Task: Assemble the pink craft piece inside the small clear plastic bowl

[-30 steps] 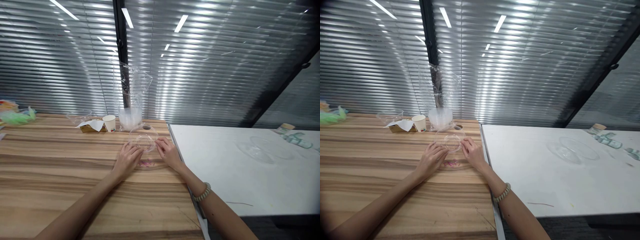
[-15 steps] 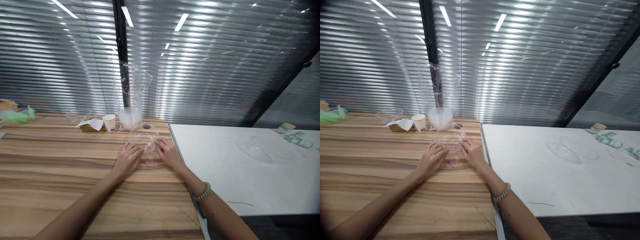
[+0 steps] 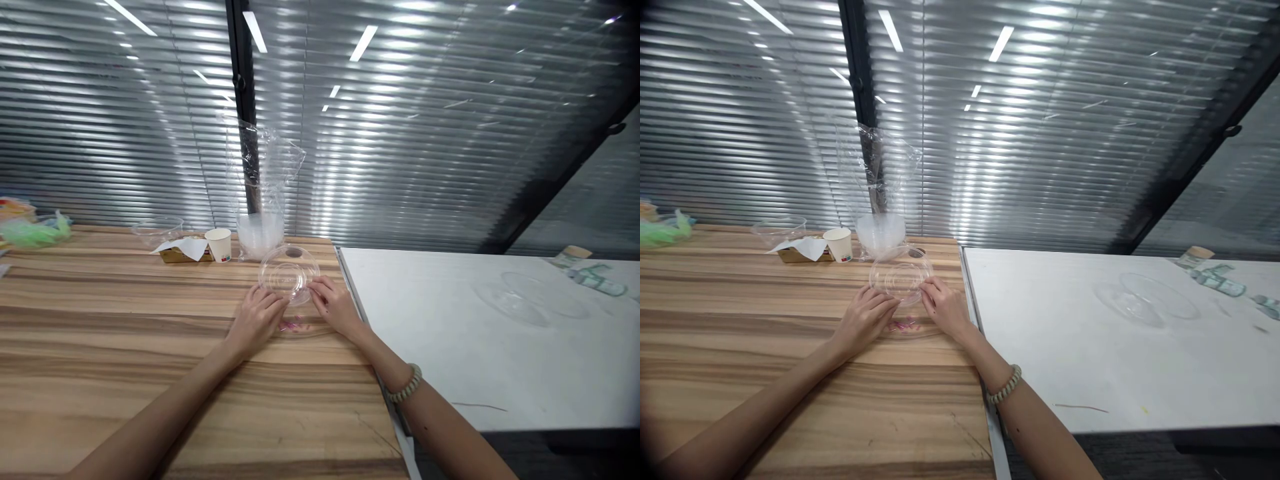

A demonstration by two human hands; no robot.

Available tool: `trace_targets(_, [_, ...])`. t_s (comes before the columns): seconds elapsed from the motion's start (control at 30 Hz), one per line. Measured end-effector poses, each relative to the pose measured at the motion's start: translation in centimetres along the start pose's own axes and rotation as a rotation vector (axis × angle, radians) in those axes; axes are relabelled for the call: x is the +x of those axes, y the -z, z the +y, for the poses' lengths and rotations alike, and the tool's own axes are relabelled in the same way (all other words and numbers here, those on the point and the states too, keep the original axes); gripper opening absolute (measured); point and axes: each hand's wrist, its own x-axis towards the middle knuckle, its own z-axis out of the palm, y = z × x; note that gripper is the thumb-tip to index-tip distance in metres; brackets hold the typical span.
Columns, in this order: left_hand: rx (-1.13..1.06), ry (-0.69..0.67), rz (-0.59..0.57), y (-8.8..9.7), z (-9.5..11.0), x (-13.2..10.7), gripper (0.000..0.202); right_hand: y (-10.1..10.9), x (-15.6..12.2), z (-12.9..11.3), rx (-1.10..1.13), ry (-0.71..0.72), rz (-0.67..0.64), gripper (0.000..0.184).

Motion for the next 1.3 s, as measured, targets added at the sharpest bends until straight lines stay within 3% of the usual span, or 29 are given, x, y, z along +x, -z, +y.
trace_targets(0.53, [0.001,-0.004,-0.066,0.16,0.06,0.02,0.017,0.04,0.08,-0.25,0.012,0.007,-0.028,0.023])
trace_targets(1.3, [-0.023,-0.007,-0.027,0.27,0.21,0.20,0.018,0.08,0.16,-0.34,0.022,0.020,-0.052,0.024])
